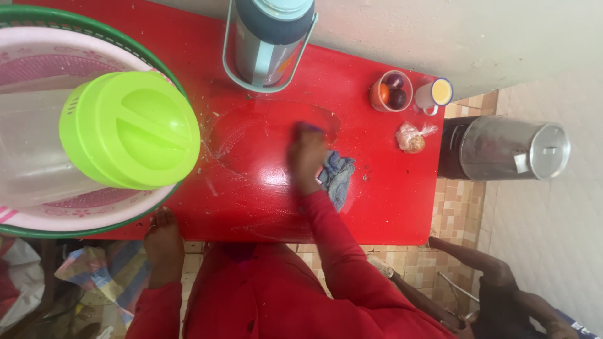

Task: Wipe down a table surface with a cloth and move objects to clean the entire area

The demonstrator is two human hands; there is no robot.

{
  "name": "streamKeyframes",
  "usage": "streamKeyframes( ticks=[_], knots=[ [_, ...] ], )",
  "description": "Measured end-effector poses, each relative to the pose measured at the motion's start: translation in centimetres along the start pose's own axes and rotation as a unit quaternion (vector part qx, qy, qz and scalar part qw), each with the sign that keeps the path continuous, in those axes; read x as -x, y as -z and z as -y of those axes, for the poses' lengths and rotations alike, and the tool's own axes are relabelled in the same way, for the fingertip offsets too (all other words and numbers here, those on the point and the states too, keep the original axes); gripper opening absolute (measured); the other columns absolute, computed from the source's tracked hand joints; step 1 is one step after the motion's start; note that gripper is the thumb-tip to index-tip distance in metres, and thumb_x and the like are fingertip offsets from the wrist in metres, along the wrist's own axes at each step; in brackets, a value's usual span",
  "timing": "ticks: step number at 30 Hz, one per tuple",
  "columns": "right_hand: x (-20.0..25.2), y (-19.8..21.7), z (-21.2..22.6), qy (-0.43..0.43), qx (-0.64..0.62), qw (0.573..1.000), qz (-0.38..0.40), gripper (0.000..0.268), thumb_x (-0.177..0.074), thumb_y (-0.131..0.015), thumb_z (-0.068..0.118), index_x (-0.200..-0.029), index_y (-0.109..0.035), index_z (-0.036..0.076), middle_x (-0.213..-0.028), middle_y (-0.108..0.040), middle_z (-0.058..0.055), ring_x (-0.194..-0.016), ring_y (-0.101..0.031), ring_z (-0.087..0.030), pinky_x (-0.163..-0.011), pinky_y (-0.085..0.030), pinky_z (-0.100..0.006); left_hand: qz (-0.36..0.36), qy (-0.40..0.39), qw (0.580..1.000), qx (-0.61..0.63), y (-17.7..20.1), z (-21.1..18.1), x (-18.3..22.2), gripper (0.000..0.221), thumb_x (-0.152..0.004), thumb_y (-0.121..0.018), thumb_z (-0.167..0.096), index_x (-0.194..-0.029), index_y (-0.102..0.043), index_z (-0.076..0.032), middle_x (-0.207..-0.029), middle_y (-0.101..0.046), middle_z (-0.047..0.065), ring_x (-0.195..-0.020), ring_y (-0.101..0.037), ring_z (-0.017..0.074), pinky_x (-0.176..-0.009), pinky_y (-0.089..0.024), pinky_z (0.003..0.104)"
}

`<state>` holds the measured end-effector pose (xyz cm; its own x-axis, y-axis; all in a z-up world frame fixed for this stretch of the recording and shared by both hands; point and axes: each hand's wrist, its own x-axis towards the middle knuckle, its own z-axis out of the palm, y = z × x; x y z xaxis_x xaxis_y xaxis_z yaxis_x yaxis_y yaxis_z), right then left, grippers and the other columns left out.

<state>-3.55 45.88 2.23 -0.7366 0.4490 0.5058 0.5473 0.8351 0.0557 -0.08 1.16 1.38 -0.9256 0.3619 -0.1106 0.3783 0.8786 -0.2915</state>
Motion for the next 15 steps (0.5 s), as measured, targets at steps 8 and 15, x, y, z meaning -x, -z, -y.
streamKeyframes(
  ticks=[8, 15],
  knots=[
    [-2.2, -10.6, -12.5, -0.134, 0.051, 0.986, -0.09, 0.015, -0.093, -0.079, 0.034, -0.088, -0.078, 0.02, -0.083, -0.064, 0.0, -0.075, -0.068, -0.028, -0.063, -0.055, -0.047, -0.043, -0.011, 0.999, 0.0, -1.0, 0.2, 0.1, 0.049, -0.092, -0.09, -0.015, -0.141, -0.082, -0.014, -0.128, -0.084, 0.003, -0.11, -0.086, 0.022, -0.077, -0.07, 0.033],
    [-4.6, -14.0, -7.9, -0.226, -0.162, 0.958, -0.063, 0.028, -0.11, -0.063, 0.039, -0.097, -0.072, 0.016, -0.095, -0.063, -0.011, -0.092, -0.066, -0.036, -0.082, -0.055, -0.044, -0.025, -0.009, 0.999, 0.03, -1.5, 0.2, 0.5, 0.051, -0.095, -0.088, -0.011, -0.146, -0.08, -0.009, -0.129, -0.084, 0.008, -0.116, -0.086, 0.0292, -0.077, -0.072, 0.039]
  ],
)
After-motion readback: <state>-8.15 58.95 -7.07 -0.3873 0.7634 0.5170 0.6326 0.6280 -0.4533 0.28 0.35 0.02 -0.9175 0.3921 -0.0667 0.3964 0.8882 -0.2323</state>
